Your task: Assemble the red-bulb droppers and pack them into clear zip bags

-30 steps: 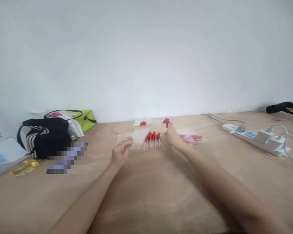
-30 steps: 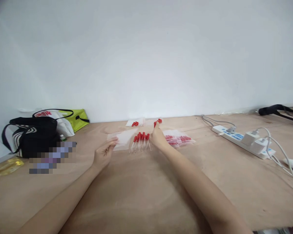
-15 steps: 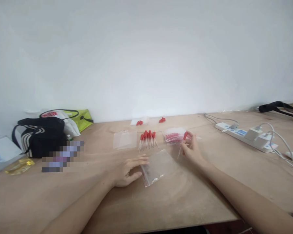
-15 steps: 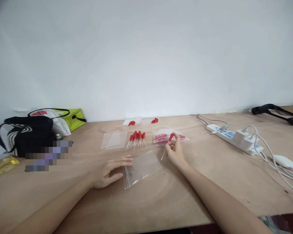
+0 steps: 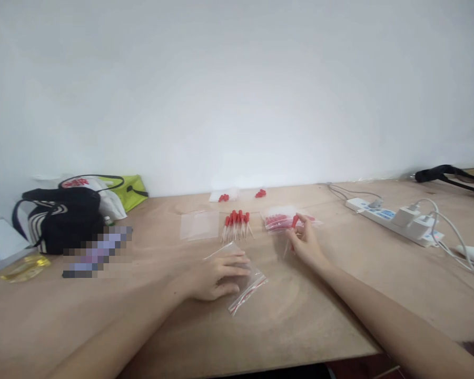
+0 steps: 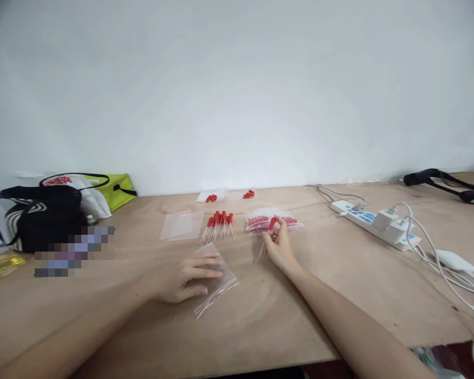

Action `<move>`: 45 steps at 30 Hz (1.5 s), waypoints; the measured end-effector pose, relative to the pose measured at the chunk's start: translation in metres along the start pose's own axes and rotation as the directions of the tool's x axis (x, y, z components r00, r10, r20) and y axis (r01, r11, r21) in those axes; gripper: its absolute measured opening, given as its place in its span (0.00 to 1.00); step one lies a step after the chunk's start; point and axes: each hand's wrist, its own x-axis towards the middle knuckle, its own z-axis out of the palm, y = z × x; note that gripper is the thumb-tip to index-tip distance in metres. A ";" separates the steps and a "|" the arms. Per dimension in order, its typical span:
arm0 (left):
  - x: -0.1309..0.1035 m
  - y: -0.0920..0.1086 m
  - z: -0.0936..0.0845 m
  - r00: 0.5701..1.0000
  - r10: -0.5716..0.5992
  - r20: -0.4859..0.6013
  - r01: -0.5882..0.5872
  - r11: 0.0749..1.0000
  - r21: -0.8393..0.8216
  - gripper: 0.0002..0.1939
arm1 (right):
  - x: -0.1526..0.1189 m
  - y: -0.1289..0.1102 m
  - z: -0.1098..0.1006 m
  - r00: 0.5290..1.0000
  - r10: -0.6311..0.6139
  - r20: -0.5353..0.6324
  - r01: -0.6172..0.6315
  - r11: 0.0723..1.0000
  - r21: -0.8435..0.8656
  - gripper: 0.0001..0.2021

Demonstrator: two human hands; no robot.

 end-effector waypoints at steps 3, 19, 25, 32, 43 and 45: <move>0.008 -0.002 0.002 0.988 -0.011 0.154 0.006 0.999 0.033 0.26 | 0.000 0.000 0.002 0.999 0.052 0.000 -0.052 0.998 0.043 0.25; 0.018 0.013 0.039 0.809 -0.582 -0.082 0.587 0.807 0.062 0.33 | -0.019 -0.008 0.027 0.984 0.175 0.036 -0.178 0.965 0.194 0.23; 0.018 0.014 0.036 0.801 -0.596 -0.056 0.598 0.801 0.026 0.30 | -0.021 -0.010 0.031 0.973 0.218 0.076 -0.230 0.940 0.252 0.24; 0.013 0.007 0.033 0.839 -0.535 -0.097 0.540 0.841 0.030 0.31 | -0.026 -0.015 0.030 0.910 0.216 0.354 -0.310 0.921 0.234 0.21; 0.015 0.001 0.038 0.866 -0.461 -0.192 0.473 0.881 0.017 0.32 | -0.026 -0.012 0.029 0.709 0.078 0.700 -0.241 0.961 0.137 0.17; 0.017 0.001 0.041 0.868 -0.453 -0.204 0.464 0.886 0.007 0.32 | -0.028 -0.012 0.034 0.676 0.101 0.730 -0.259 0.960 0.107 0.18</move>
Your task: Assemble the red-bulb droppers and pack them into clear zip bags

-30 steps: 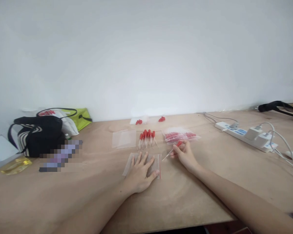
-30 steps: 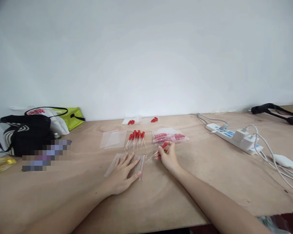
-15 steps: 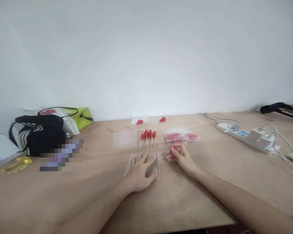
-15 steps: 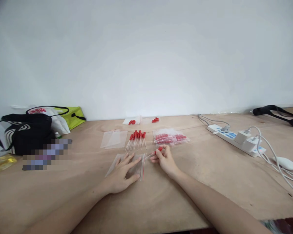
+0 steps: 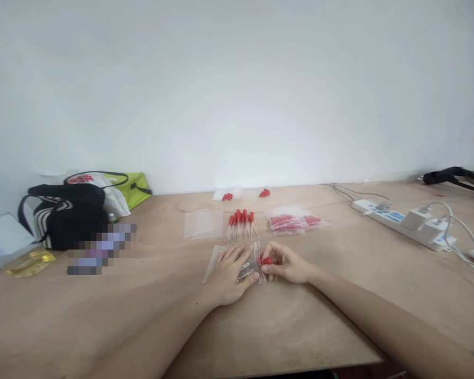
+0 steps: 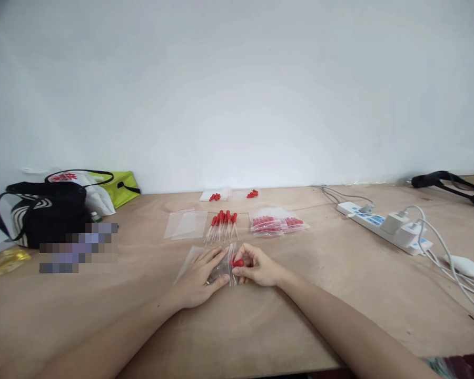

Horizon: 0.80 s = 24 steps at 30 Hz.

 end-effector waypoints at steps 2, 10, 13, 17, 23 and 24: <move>0.001 0.000 0.001 1.000 0.003 -0.005 -0.003 1.000 -0.017 0.31 | 0.003 0.001 0.003 1.000 0.018 0.016 -0.018 1.000 -0.022 0.17; -0.005 -0.026 -0.028 0.977 0.145 0.156 -0.117 0.978 -0.173 0.25 | 0.006 -0.002 -0.001 0.986 0.027 -0.163 -0.039 0.997 -0.070 0.18; -0.007 -0.040 -0.033 0.972 0.180 0.148 -0.156 0.974 -0.162 0.25 | 0.007 0.000 -0.005 0.984 0.059 -0.165 -0.070 0.996 -0.061 0.18; -0.004 -0.040 -0.027 0.972 0.210 0.104 -0.190 0.966 -0.178 0.24 | 0.009 0.004 -0.006 0.978 0.067 -0.196 -0.085 0.993 -0.086 0.15; 0.001 -0.029 -0.015 0.986 0.155 0.054 -0.146 0.978 -0.150 0.23 | 0.004 0.002 -0.007 0.971 0.091 -0.221 -0.095 0.995 -0.006 0.16; 0.002 -0.028 -0.014 0.987 0.152 0.045 -0.144 0.979 -0.144 0.23 | 0.002 0.001 -0.008 0.976 0.097 -0.193 -0.100 0.995 -0.007 0.17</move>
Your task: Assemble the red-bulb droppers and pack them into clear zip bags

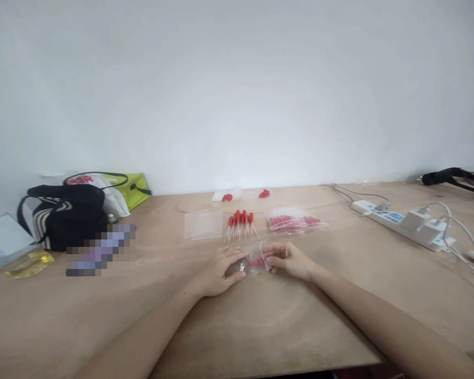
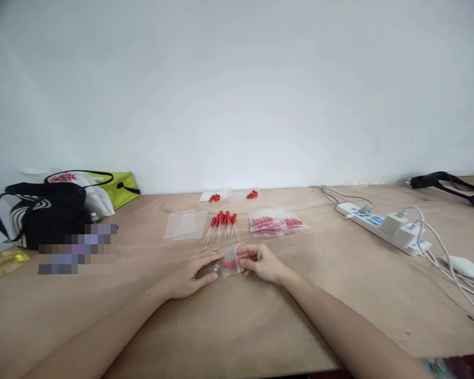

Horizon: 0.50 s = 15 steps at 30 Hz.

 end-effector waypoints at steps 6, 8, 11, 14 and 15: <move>0.001 0.004 0.000 0.999 -0.007 -0.039 0.007 1.000 0.006 0.22 | 0.004 -0.015 -0.011 0.985 -0.117 -0.131 0.062 0.931 -0.361 0.10; -0.001 0.003 -0.003 0.998 -0.020 -0.065 0.019 1.000 -0.018 0.21 | 0.017 -0.025 -0.012 0.929 -0.301 -0.216 0.133 0.815 -0.564 0.05; -0.005 -0.001 -0.007 0.995 -0.015 -0.102 0.011 0.999 -0.037 0.20 | 0.048 -0.037 -0.008 0.888 -0.367 -0.277 0.024 0.638 -0.770 0.04; -0.009 -0.006 -0.008 0.998 -0.013 -0.069 0.010 0.999 -0.045 0.19 | 0.084 -0.039 0.003 0.882 -0.271 -0.385 -0.159 0.599 -0.785 0.05; -0.010 -0.008 -0.008 0.999 -0.017 -0.051 0.015 0.999 -0.050 0.19 | 0.095 -0.038 0.006 0.876 -0.246 -0.415 -0.199 0.599 -0.775 0.05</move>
